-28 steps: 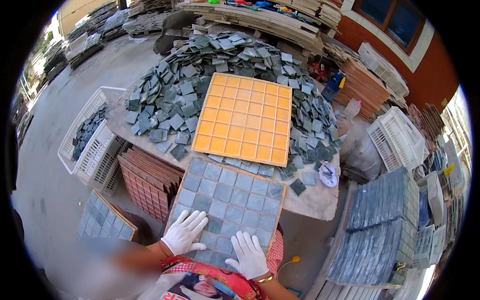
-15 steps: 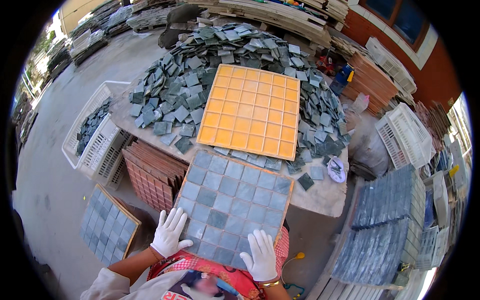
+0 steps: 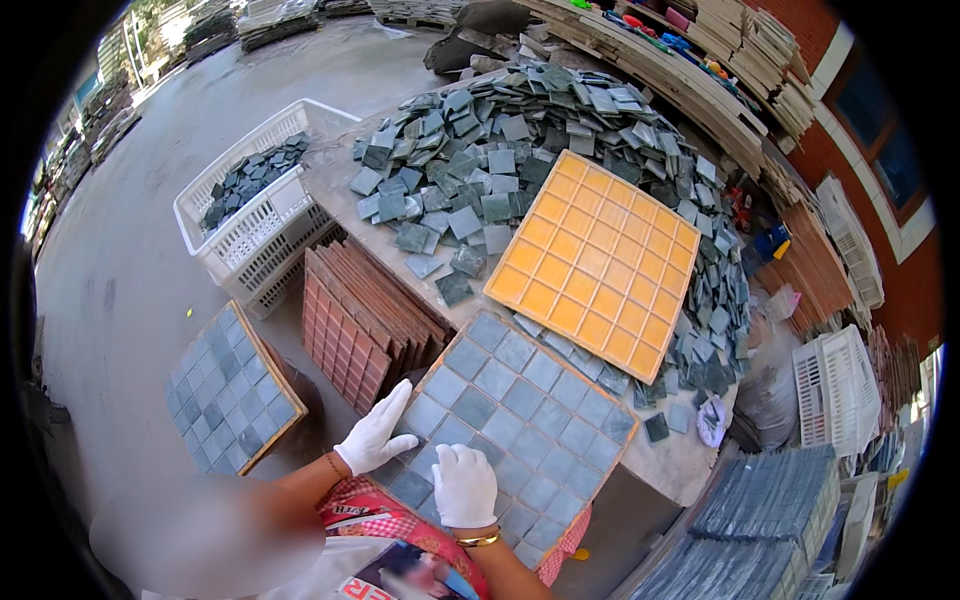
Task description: The person places small square tiles one by one onto a gridded board, filling the grid from a large pile of loose tiles. The person occasionally flips the board to check alignment and continues placing tiles until the grid is filled.
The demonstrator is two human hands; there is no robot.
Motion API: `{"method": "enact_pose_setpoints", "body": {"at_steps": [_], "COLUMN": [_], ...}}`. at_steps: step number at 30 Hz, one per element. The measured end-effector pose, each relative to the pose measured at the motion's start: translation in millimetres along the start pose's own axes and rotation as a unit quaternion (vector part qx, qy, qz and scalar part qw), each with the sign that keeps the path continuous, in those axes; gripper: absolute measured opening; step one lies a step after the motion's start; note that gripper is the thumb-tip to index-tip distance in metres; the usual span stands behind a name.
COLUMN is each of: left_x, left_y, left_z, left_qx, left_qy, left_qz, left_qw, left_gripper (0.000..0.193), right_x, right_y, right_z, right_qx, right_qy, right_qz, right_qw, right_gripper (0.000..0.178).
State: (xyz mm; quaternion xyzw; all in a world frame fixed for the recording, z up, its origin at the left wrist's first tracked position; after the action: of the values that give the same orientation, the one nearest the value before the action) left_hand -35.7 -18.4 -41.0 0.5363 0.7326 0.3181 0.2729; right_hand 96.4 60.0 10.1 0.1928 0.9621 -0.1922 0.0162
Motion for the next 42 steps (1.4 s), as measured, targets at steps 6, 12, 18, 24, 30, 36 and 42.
{"method": "enact_pose_setpoints", "body": {"at_steps": [6,12,18,24,30,36,42], "left_x": [-3.9,-10.0,-10.3,-11.0,-9.6,-11.2,-9.6], "left_y": [-2.9,-6.1,-5.1,-6.7,-7.9,-8.7,-4.5], "left_z": [-0.3,1.0,-2.8,-2.5,-1.7,-0.3,-1.4], "left_qx": [-0.026,-0.053,-0.073,-0.075,-0.079,-0.073,-0.051], "left_qy": [-0.032,0.014,0.028,0.019,0.02,0.025,0.03], "left_qz": [-0.065,-0.04,-0.024,-0.038,-0.041,-0.041,-0.044], "left_qw": [0.997,0.998,0.997,0.996,0.996,0.996,0.997], "left_gripper": [0.089,0.075,0.065,0.066,0.066,0.066,0.067], "right_x": [8.7,8.7,-12.1,-15.1,-12.8,-17.8,-20.7], "right_y": [4.4,21.4,44.9,13.3,13.4,7.3,13.2], "right_z": [4.3,-3.3,11.5,-7.9,10.0,16.9,20.7], "right_qx": [0.017,0.15,0.446,0.057,0.042,0.06,0.089], "right_qy": [-0.035,-0.089,-0.084,-0.032,-0.066,-0.052,-0.036], "right_qz": [0.064,0.09,0.223,0.103,0.036,0.042,0.006], "right_qw": [0.997,0.981,0.863,0.992,0.996,0.996,0.995], "right_gripper": [0.031,0.025,0.026,0.056,0.058,0.061,0.059]}}
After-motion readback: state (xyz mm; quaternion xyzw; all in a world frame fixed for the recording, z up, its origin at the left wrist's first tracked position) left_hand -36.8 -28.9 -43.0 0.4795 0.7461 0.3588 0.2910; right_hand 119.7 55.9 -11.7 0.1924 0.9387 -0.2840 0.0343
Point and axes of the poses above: each hand's wrist, its own x-axis towards the middle knuckle, its own z-axis out of the palm, y = z × x, the point moved 7 cm from there along x, towards the middle knuckle, and after that the axes turned 14 degrees about -y, right-handed, at the moved point
